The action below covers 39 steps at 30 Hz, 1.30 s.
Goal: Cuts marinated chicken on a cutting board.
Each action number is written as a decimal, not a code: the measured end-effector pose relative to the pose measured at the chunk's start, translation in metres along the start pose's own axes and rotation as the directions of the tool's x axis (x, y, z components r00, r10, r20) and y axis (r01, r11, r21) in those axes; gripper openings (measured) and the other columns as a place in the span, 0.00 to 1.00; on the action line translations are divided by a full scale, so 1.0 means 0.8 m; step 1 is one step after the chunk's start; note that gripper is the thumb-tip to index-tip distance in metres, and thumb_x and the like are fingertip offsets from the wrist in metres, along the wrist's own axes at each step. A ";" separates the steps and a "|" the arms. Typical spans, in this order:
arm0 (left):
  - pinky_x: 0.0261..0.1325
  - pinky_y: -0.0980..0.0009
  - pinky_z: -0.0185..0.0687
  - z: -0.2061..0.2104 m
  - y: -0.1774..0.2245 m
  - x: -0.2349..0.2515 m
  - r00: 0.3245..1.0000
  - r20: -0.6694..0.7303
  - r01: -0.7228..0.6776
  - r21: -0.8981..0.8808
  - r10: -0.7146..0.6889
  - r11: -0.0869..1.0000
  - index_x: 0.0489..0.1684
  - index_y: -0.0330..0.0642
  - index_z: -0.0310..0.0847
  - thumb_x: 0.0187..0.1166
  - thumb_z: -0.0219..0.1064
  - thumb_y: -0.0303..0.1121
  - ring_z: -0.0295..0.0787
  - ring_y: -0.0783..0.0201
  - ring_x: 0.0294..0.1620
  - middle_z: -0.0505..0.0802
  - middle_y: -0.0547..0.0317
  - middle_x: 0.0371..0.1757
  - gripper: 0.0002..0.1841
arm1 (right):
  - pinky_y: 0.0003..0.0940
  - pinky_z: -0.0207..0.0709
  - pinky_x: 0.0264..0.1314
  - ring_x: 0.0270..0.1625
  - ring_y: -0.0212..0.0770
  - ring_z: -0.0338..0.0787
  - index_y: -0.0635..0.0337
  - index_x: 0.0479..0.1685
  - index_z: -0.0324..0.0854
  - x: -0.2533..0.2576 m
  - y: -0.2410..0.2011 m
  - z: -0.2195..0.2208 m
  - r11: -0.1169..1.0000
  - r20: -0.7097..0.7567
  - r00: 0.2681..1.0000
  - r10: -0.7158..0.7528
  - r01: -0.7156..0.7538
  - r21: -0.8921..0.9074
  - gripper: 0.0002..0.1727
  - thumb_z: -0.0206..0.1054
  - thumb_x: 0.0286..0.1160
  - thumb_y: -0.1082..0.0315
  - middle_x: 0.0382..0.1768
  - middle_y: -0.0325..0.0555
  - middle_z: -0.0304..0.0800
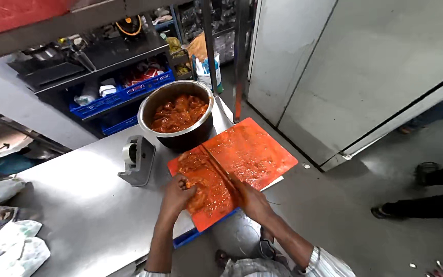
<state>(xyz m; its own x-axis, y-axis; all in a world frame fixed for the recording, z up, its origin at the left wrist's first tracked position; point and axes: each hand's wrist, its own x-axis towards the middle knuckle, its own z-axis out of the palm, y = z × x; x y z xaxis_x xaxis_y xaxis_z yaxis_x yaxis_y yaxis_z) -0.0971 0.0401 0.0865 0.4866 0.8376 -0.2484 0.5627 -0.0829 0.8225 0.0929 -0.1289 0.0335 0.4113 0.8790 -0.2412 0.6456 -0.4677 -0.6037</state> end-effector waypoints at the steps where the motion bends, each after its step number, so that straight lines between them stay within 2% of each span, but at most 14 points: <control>1: 0.44 0.55 0.86 0.009 0.007 0.006 0.999 0.036 -0.022 -0.021 0.023 1.000 0.46 0.32 0.81 0.70 0.79 0.27 0.88 0.57 0.35 0.90 0.48 0.34 0.14 | 0.62 0.81 0.60 0.58 0.60 0.90 0.41 0.89 0.65 -0.006 0.019 -0.005 0.999 -0.044 0.999 -0.013 0.016 0.049 0.30 0.57 0.87 0.61 0.62 0.58 0.87; 5: 0.43 0.55 0.84 0.071 0.040 0.041 0.965 0.241 -0.103 -0.012 0.103 0.995 0.52 0.32 0.80 0.74 0.78 0.30 0.85 0.55 0.36 0.89 0.46 0.37 0.16 | 0.62 0.80 0.66 0.61 0.57 0.90 0.46 0.90 0.63 -0.039 0.090 -0.036 0.990 -0.214 0.977 0.004 0.027 0.141 0.29 0.55 0.89 0.64 0.62 0.57 0.89; 9: 0.63 0.44 0.86 0.136 0.053 0.070 0.947 0.213 -0.224 -0.102 0.242 0.969 0.73 0.41 0.74 0.77 0.75 0.28 0.88 0.45 0.64 0.87 0.42 0.69 0.25 | 0.59 0.78 0.72 0.68 0.55 0.88 0.48 0.92 0.60 -0.062 0.140 -0.067 0.986 -0.324 0.944 0.061 -0.006 0.167 0.31 0.55 0.89 0.63 0.69 0.57 0.86; 12: 0.75 0.43 0.78 0.159 0.043 0.079 0.930 0.103 -0.365 0.127 0.353 0.923 0.69 0.41 0.82 0.79 0.73 0.31 0.84 0.48 0.72 0.88 0.46 0.70 0.20 | 0.57 0.79 0.70 0.65 0.52 0.89 0.48 0.92 0.60 -0.073 0.157 -0.079 0.974 -0.347 0.932 0.101 -0.022 0.226 0.31 0.56 0.89 0.63 0.69 0.55 0.86; 14: 0.78 0.39 0.71 0.173 0.027 0.074 0.918 0.126 -0.396 0.339 0.376 0.853 0.64 0.49 0.89 0.78 0.72 0.35 0.82 0.48 0.75 0.88 0.51 0.72 0.17 | 0.55 0.79 0.71 0.67 0.49 0.89 0.48 0.91 0.61 -0.077 0.160 -0.076 0.960 -0.290 0.951 0.111 -0.027 0.278 0.31 0.55 0.89 0.61 0.71 0.53 0.85; 19: 0.77 0.40 0.68 0.213 0.020 0.050 0.960 0.069 -0.262 0.555 0.270 0.790 0.54 0.52 0.94 0.79 0.71 0.39 0.80 0.47 0.76 0.86 0.52 0.75 0.11 | 0.55 0.81 0.65 0.61 0.49 0.91 0.45 0.87 0.69 -0.058 0.168 -0.058 0.987 -0.124 0.992 0.001 0.019 0.160 0.27 0.52 0.90 0.55 0.63 0.50 0.89; 22: 0.73 0.39 0.70 0.220 0.026 0.035 0.971 0.024 -0.204 0.613 0.240 0.763 0.53 0.53 0.95 0.79 0.70 0.43 0.83 0.47 0.71 0.88 0.50 0.71 0.12 | 0.55 0.81 0.66 0.59 0.50 0.91 0.46 0.87 0.70 -0.035 0.167 -0.070 0.974 -0.166 0.985 0.043 -0.004 0.225 0.27 0.54 0.89 0.56 0.61 0.51 0.91; 23: 0.71 0.39 0.71 0.217 0.026 0.031 0.969 0.012 -0.204 0.609 0.249 0.766 0.52 0.53 0.95 0.79 0.71 0.43 0.85 0.46 0.68 0.89 0.50 0.68 0.12 | 0.51 0.84 0.60 0.52 0.47 0.93 0.47 0.87 0.70 -0.033 0.164 -0.072 0.951 -0.189 0.979 0.076 -0.014 0.307 0.27 0.56 0.89 0.57 0.56 0.50 0.92; 24: 0.70 0.39 0.72 0.214 0.025 0.029 0.962 -0.005 -0.219 0.591 0.275 0.776 0.53 0.52 0.95 0.80 0.70 0.43 0.86 0.45 0.66 0.90 0.49 0.65 0.13 | 0.44 0.85 0.45 0.38 0.42 0.89 0.47 0.88 0.67 -0.034 0.162 -0.073 0.901 -0.178 0.976 0.128 -0.039 0.432 0.28 0.55 0.89 0.58 0.46 0.47 0.91; 26: 0.72 0.36 0.73 0.208 0.026 0.034 0.918 -0.059 -0.293 0.563 0.392 0.772 0.61 0.47 0.91 0.82 0.67 0.41 0.85 0.42 0.69 0.91 0.45 0.66 0.16 | 0.32 0.75 0.19 0.17 0.35 0.77 0.46 0.92 0.59 -0.041 0.161 -0.072 0.673 -0.099 0.976 0.195 -0.060 0.737 0.30 0.53 0.91 0.60 0.34 0.43 0.86; 27: 0.77 0.36 0.70 0.207 0.029 0.041 0.897 -0.058 -0.336 0.554 0.438 0.762 0.68 0.44 0.87 0.83 0.65 0.40 0.82 0.40 0.75 0.88 0.43 0.72 0.19 | 0.29 0.73 0.14 0.14 0.33 0.74 0.45 0.93 0.56 -0.048 0.162 -0.068 0.528 -0.050 0.978 0.203 -0.067 0.847 0.31 0.52 0.91 0.60 0.32 0.43 0.85; 29: 0.88 0.38 0.58 0.214 0.037 0.063 0.841 0.037 -0.460 0.575 0.540 0.676 0.80 0.43 0.77 0.86 0.61 0.41 0.68 0.42 0.88 0.77 0.45 0.84 0.25 | 0.27 0.71 0.12 0.12 0.32 0.73 0.46 0.94 0.54 -0.062 0.163 -0.051 0.341 -0.004 0.974 0.227 -0.076 0.937 0.31 0.50 0.92 0.60 0.32 0.44 0.86; 32: 0.94 0.40 0.43 0.246 0.041 0.102 0.735 0.274 -0.634 0.602 0.621 0.485 0.90 0.40 0.63 0.91 0.52 0.45 0.51 0.44 0.96 0.64 0.45 0.94 0.30 | 0.26 0.70 0.12 0.12 0.32 0.72 0.48 0.94 0.53 -0.074 0.156 -0.028 0.266 -0.004 0.962 0.272 -0.071 0.961 0.31 0.48 0.93 0.60 0.30 0.44 0.85; 39: 0.97 0.50 0.40 0.269 0.030 0.124 0.715 0.426 -0.678 0.615 0.555 0.402 0.93 0.48 0.60 0.94 0.38 0.48 0.49 0.53 0.97 0.67 0.57 0.93 0.31 | 0.29 0.70 0.13 0.12 0.34 0.72 0.45 0.94 0.55 -0.082 0.149 0.008 0.284 -0.040 0.953 0.299 -0.049 0.957 0.31 0.51 0.92 0.56 0.29 0.43 0.84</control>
<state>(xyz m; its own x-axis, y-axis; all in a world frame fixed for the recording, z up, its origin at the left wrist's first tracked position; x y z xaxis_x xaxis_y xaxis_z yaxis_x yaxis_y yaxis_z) 0.1085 0.0046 -0.0287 0.9444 0.3231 0.0607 0.3075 -0.9334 0.1847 0.1384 -0.2413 -0.0277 0.6112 0.6944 -0.3799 -0.4526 -0.0871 -0.8875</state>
